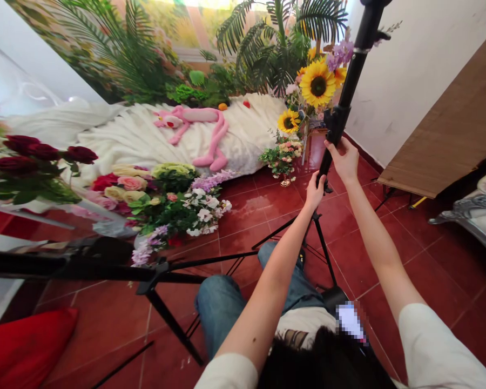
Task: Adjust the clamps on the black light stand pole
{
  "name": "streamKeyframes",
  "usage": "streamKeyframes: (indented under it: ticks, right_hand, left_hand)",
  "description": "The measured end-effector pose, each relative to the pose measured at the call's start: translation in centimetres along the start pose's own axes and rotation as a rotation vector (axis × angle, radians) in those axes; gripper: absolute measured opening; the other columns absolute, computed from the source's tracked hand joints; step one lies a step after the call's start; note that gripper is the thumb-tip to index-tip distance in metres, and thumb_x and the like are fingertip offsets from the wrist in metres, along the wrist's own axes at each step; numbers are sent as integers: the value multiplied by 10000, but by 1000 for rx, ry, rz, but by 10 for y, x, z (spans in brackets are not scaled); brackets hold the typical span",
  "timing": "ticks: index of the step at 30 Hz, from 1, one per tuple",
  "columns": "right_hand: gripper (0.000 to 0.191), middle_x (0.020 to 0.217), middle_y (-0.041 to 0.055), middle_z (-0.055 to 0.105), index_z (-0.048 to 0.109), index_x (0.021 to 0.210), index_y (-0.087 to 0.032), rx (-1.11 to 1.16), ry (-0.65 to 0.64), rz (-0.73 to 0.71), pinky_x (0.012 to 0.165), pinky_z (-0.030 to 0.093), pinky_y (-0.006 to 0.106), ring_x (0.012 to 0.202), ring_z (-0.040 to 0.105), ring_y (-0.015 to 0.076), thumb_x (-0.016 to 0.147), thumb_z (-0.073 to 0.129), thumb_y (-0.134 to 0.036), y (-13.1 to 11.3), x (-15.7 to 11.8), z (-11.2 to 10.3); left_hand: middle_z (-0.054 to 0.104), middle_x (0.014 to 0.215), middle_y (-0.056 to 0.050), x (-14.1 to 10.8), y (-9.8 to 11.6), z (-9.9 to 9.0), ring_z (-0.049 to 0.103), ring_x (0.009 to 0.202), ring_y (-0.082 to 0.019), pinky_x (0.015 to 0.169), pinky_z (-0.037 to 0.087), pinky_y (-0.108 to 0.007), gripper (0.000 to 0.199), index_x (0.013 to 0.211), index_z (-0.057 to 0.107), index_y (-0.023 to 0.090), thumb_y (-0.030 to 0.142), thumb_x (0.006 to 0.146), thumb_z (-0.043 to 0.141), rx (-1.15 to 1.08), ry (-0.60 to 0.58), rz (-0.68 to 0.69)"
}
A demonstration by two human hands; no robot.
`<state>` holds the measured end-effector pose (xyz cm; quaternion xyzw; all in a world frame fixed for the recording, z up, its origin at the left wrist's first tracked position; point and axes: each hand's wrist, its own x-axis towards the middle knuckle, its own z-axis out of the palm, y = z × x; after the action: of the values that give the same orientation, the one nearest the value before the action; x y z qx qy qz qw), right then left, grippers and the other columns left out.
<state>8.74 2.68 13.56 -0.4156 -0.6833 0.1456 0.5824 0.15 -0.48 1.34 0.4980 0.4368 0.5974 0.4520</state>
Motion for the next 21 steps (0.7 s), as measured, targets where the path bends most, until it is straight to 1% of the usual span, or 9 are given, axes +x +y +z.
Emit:
streamKeyframes:
  ticks: [3,5,7,10,12,14,16,18,21]
  right_hand:
    - [556,1192,94,720,653,1233,-222,-43,-8,7,1022,528,386,1180,659,245,903,541,-655,0,-14,-10]
    - [507,1196,100,717,638,1246,-220,-94,-59,39,980,545,383,1140,674,234,924,543,-600,-1,-32,-21]
    - [441,1131,104,736,658,1184,-199,-184,-161,84,923,559,386,1040,703,232,910,589,-538,0,-53,-33]
    - [330,1010,91,757,688,1042,-196,-418,-352,147,827,560,374,903,714,236,849,675,-465,3,-86,-48]
    - [294,976,87,755,685,988,-205,-576,-451,174,762,540,350,871,704,242,820,706,-444,7,-102,-51]
    - [278,920,93,744,669,918,-199,-650,-500,189,708,510,322,825,688,240,826,691,-461,13,-110,-49]
    - [329,803,84,712,631,808,-196,-594,-483,223,669,477,305,742,655,219,871,613,-519,20,-113,-43]
    - [430,687,56,658,587,726,-205,-401,-411,328,625,449,291,647,598,189,910,509,-586,27,-115,-33]
    - [478,556,4,538,532,667,-214,56,-287,668,509,382,264,487,454,136,924,431,-604,31,-118,-16]
  left_hand:
    - [637,862,-1,0,-2,0,609,670,-72,615,496,-174,422,1244,584,225,518,945,538,-6,18,0]
    - [645,866,-9,1,-3,0,619,697,-88,638,507,-190,447,1245,585,221,538,933,545,-21,9,2]
    - [659,888,-24,2,-6,0,629,732,-108,672,521,-213,471,1243,590,217,563,927,540,-32,-4,17]
    - [675,937,-40,3,-9,-1,638,810,-138,762,531,-257,497,1219,610,218,600,907,547,-27,0,60]
    - [674,916,-36,4,-12,-1,636,815,-147,806,525,-279,519,1220,615,222,623,897,547,-15,0,67]
    - [669,884,-30,5,-13,-2,631,786,-145,814,519,-286,541,1241,604,224,637,901,528,1,-9,55]
    - [671,904,-32,5,-14,-2,630,796,-145,822,513,-285,540,1248,596,223,634,906,520,16,-14,57]
    - [673,942,-38,5,-13,-3,630,829,-149,835,506,-285,523,1233,597,219,623,911,520,23,-11,68]
    - [669,947,-38,5,-12,-3,625,844,-151,848,498,-284,488,1218,598,210,592,924,520,32,-11,63]
